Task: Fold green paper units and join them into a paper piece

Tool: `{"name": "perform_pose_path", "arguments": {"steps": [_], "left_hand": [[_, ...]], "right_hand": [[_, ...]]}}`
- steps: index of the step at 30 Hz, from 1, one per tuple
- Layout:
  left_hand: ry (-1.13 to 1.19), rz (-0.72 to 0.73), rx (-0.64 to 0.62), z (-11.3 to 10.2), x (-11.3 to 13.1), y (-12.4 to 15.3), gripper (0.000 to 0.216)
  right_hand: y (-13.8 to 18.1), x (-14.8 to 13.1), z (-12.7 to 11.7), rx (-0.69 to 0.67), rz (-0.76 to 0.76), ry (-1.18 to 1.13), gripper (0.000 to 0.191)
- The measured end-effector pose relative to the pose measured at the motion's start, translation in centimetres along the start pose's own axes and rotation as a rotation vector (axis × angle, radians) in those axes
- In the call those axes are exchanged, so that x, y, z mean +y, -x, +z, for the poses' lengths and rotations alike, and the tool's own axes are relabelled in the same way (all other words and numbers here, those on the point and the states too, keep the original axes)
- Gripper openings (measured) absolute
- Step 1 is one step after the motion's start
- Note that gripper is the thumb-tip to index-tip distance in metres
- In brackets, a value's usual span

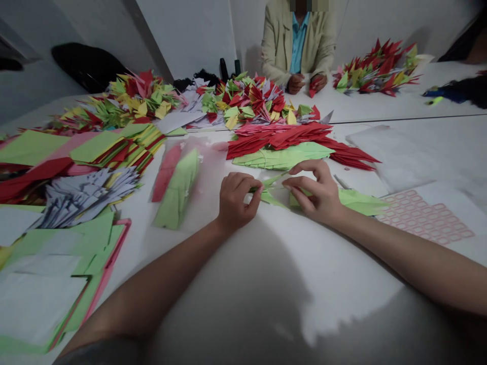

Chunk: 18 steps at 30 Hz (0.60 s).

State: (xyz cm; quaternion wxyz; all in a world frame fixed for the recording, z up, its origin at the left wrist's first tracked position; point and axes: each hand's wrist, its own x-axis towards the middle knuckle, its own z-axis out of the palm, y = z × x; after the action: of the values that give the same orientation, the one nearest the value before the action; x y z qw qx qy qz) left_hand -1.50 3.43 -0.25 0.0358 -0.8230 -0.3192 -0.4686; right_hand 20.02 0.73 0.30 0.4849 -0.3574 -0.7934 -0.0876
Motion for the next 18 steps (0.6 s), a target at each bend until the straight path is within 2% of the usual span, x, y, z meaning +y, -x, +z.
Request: {"name": "perform_pose_path", "arguments": {"steps": [3, 8, 11, 18], "left_hand": [[0.017, -0.015, 0.037, 0.03, -0.30, -0.03, 0.002], [0.065, 0.040, 0.045, -0.04, -0.64, 0.16, 0.011], [0.040, 0.057, 0.047, 0.02, -0.68, 0.27, 0.017], [0.025, 0.140, 0.032, 0.20, -0.34, 0.46, 0.015]], "right_hand": [[-0.06, 0.22, -0.02, 0.030, 0.027, 0.000, 0.018], [0.08, 0.62, -0.12, 0.061, -0.012, 0.021, 0.023], [0.15, 0.74, -0.16, 0.047, -0.029, 0.022, 0.023], [0.24, 0.67, -0.03, 0.011, -0.054, 0.012, 0.017]]}}
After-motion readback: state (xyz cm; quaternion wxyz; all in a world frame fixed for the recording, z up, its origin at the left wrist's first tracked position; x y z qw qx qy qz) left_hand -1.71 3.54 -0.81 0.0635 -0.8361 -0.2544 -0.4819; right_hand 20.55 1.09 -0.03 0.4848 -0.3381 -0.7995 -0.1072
